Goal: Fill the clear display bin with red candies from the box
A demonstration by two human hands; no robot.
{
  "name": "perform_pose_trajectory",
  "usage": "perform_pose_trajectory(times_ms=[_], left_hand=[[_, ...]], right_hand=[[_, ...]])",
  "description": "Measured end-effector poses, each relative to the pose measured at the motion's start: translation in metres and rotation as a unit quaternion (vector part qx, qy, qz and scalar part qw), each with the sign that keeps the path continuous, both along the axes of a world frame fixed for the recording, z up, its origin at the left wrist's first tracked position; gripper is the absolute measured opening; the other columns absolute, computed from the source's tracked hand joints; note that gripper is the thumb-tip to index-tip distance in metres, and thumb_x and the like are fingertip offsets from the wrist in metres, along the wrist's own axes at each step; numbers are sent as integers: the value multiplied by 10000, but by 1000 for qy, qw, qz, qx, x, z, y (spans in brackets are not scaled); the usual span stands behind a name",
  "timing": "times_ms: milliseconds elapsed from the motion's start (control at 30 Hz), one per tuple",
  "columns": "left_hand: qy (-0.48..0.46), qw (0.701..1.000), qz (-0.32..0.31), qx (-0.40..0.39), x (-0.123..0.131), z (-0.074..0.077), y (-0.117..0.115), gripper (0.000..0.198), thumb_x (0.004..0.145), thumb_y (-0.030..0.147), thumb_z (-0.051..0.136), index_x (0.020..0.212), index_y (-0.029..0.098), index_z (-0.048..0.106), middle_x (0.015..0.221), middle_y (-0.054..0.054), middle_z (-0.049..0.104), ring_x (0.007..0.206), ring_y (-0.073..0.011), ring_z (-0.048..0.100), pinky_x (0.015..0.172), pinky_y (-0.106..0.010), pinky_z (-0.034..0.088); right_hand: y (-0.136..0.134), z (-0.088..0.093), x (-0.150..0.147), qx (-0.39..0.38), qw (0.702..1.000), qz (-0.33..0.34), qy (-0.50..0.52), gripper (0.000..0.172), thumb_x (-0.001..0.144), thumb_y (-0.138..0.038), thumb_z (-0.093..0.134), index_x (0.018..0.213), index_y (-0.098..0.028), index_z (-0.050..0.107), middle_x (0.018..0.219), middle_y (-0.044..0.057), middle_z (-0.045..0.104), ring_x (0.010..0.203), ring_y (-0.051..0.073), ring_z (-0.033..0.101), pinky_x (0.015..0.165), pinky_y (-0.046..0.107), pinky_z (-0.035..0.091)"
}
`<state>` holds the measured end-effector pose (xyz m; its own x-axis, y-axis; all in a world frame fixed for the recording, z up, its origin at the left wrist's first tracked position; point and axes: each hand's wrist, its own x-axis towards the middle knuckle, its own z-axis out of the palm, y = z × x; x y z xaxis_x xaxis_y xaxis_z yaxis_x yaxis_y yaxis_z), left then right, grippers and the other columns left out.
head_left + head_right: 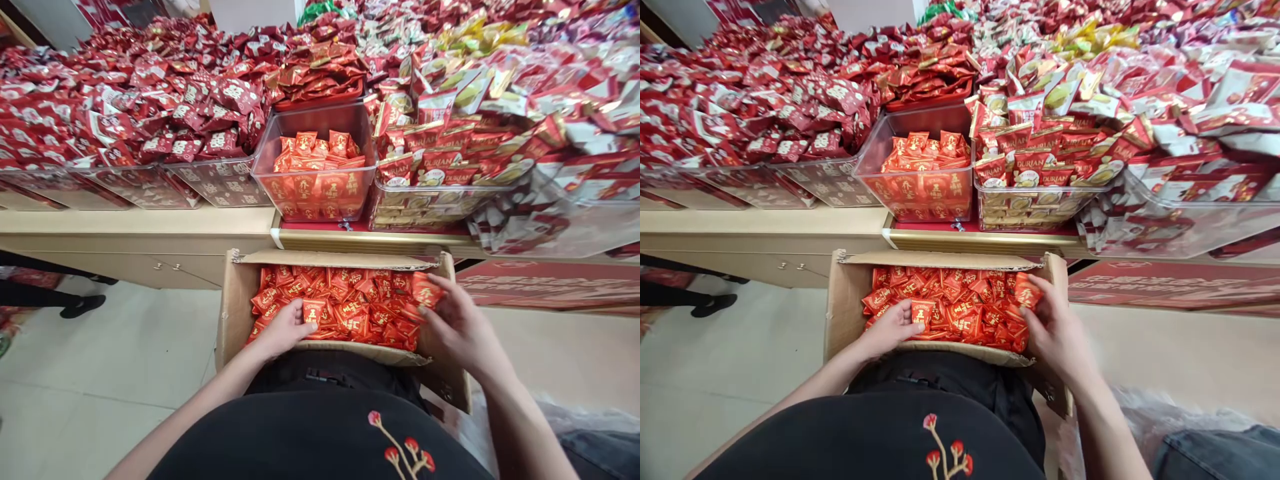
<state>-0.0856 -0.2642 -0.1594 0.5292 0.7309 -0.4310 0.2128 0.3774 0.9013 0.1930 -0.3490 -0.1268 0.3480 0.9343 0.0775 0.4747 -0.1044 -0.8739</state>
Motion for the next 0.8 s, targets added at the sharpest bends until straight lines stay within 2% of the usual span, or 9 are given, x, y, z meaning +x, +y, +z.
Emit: perform_pose_trajectory(times_ms=[100,167,300,367,467,567,667,733,800], left_hand=[[16,996,-89,10,-3,1,-5,237,663,203,602,873,142,511,847,-21,586,810,-142,557,784,-298,416],[47,991,-125,34,-4,7,-8,248,663,217,598,891,144,532,814,-9,574,782,-137,547,763,-280,414],[116,978,-157,79,-7,16,-13,302,664,249,588,949,153,559,733,9,549,680,-124,516,647,-234,409],[130,974,-165,90,-9,17,-15,290,669,261,581,941,158,569,704,19,536,649,-117,499,611,-220,395],[136,971,-169,98,-11,16,-18,278,668,266,585,926,163,575,707,23,533,652,-116,491,609,-213,386],[135,972,-162,99,-13,15,-19,277,668,268,590,925,167,577,734,17,546,675,-122,497,631,-222,391],[131,978,-138,83,-12,14,-20,261,667,261,598,912,173,579,702,26,542,654,-119,499,621,-228,396],[91,991,-83,53,-10,12,-20,238,680,249,593,903,170,567,724,20,558,695,-126,523,655,-240,411],[24,999,20,11,-9,9,-19,239,699,240,583,922,167,539,802,1,583,784,-139,546,735,-267,421]], right_hand=[[8,-19,-14,-77,993,75,-48,478,768,-284,468,1226,-206,355,665,3,552,530,136,518,553,293,481],[13,-33,-21,-86,988,79,-100,497,778,-269,437,1249,-173,310,725,31,559,573,152,522,591,319,480],[17,-52,-30,-61,968,106,-220,557,750,-202,427,1277,-138,259,1003,125,531,808,212,526,740,381,457],[16,-56,-32,-70,952,128,-268,563,733,-157,421,1274,-112,270,1011,139,534,873,235,506,783,394,436],[16,-56,-32,-91,936,134,-313,542,734,-107,380,1268,-93,289,901,124,585,847,243,508,763,394,438],[16,-51,-27,-96,944,131,-288,494,756,-119,367,1248,-115,318,826,86,606,781,217,525,718,355,457],[16,-43,-21,-78,953,95,-276,376,778,-185,397,1149,-134,427,825,78,600,779,210,535,721,341,457],[16,-36,-20,-58,955,63,-283,293,794,-222,405,1061,-141,495,854,92,585,794,210,539,734,341,451],[16,-32,-27,-38,958,71,-274,232,805,-227,403,969,-153,549,858,94,578,801,200,540,734,326,449]])
